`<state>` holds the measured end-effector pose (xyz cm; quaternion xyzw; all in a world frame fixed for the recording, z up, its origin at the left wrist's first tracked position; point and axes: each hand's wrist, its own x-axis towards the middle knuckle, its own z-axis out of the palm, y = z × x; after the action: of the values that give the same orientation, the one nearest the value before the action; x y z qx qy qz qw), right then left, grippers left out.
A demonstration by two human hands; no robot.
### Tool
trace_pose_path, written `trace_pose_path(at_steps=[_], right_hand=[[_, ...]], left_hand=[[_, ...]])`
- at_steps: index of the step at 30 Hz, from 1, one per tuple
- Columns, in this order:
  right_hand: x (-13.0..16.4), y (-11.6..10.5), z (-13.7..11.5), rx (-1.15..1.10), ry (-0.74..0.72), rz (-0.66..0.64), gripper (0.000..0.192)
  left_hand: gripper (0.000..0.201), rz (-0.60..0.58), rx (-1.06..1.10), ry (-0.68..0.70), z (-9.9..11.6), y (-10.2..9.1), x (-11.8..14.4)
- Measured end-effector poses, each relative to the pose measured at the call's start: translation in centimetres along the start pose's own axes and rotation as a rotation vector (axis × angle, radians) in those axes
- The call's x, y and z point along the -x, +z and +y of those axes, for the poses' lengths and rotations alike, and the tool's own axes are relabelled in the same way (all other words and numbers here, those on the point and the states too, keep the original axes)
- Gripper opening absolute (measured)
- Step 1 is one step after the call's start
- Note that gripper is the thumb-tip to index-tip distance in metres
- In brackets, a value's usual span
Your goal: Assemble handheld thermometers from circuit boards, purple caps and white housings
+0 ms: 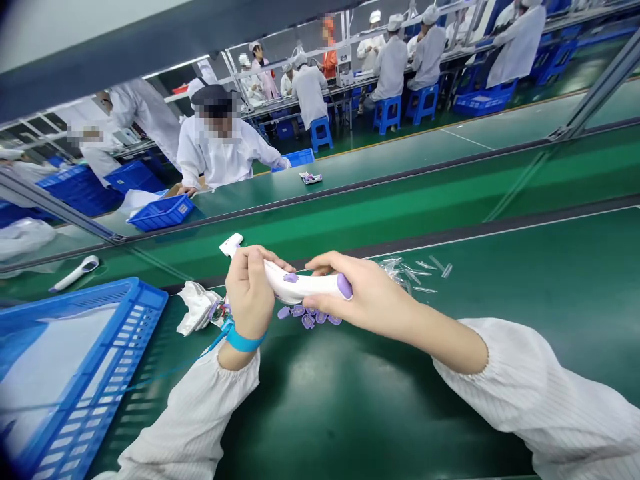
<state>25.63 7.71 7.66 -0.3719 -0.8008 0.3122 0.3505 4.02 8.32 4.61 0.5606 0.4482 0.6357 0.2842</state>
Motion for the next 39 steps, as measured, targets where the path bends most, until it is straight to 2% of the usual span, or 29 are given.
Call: trace_pose_path(at_steps=[2,5,6,8,12,17,23,25,27,30,32,34,36,37,39], right_hand=[[-0.2,-0.4,0.0,0.005,0.063,-0.025,0.030],[-0.4,-1.6,0.0,-0.028,0.040,0.013,0.025],[-0.5,-2.0,0.0,-0.030,0.034,0.026,0.026],[-0.5,-2.5,0.0,-0.026,0.028,0.039,0.026],[-0.4,-2.9,-0.2,-0.015,0.012,0.040,0.026],[-0.1,-2.4,-0.6,0.007,0.038,0.094,0.022],[-0.1,-1.7,-0.3,0.015,0.060,0.149,0.020],[-0.3,-1.7,-0.2,0.024,0.036,0.156,0.019],[-0.4,-1.6,0.0,0.048,-0.010,0.165,0.018],[-0.2,-0.3,0.4,0.107,-0.136,0.232,0.018],[0.3,1.4,0.7,0.146,-0.253,0.317,0.021],[1.0,3.1,0.9,0.164,-0.384,0.360,0.027],[1.6,4.1,0.9,0.128,-0.474,0.261,0.041],[1.7,4.2,0.8,0.082,-0.486,0.178,0.048],[1.4,4.1,0.4,-0.058,-0.433,0.091,0.058]], left_hand=[[0.043,-0.106,0.092,0.031,-0.1,-0.8,-0.4],[0.061,-0.407,0.223,0.071,-0.2,-2.0,-1.2],[0.059,-0.477,0.214,0.091,-0.1,-2.3,-1.3],[0.046,-0.511,0.154,0.133,0.0,-2.6,-1.3],[0.036,-0.424,0.100,0.197,-0.1,-2.4,-0.9],[0.023,-0.405,0.160,0.266,-0.3,-1.8,-0.2],[0.011,-0.359,0.063,0.279,0.5,-1.6,0.0],[0.011,-0.353,0.020,0.289,0.6,-1.7,-0.1],[0.023,-0.370,0.031,0.278,0.6,-1.8,-0.2],[0.042,-0.348,0.174,0.231,0.5,-1.6,-0.6],[0.044,-0.220,0.336,0.152,0.7,-1.2,-1.0],[0.056,-0.041,0.516,0.037,1.1,-0.7,-1.5],[0.059,0.084,0.658,-0.055,1.7,-0.4,-1.9],[0.059,0.095,0.698,-0.078,2.0,-0.3,-1.9],[0.059,0.012,0.722,-0.093,2.5,-0.2,-1.6]])
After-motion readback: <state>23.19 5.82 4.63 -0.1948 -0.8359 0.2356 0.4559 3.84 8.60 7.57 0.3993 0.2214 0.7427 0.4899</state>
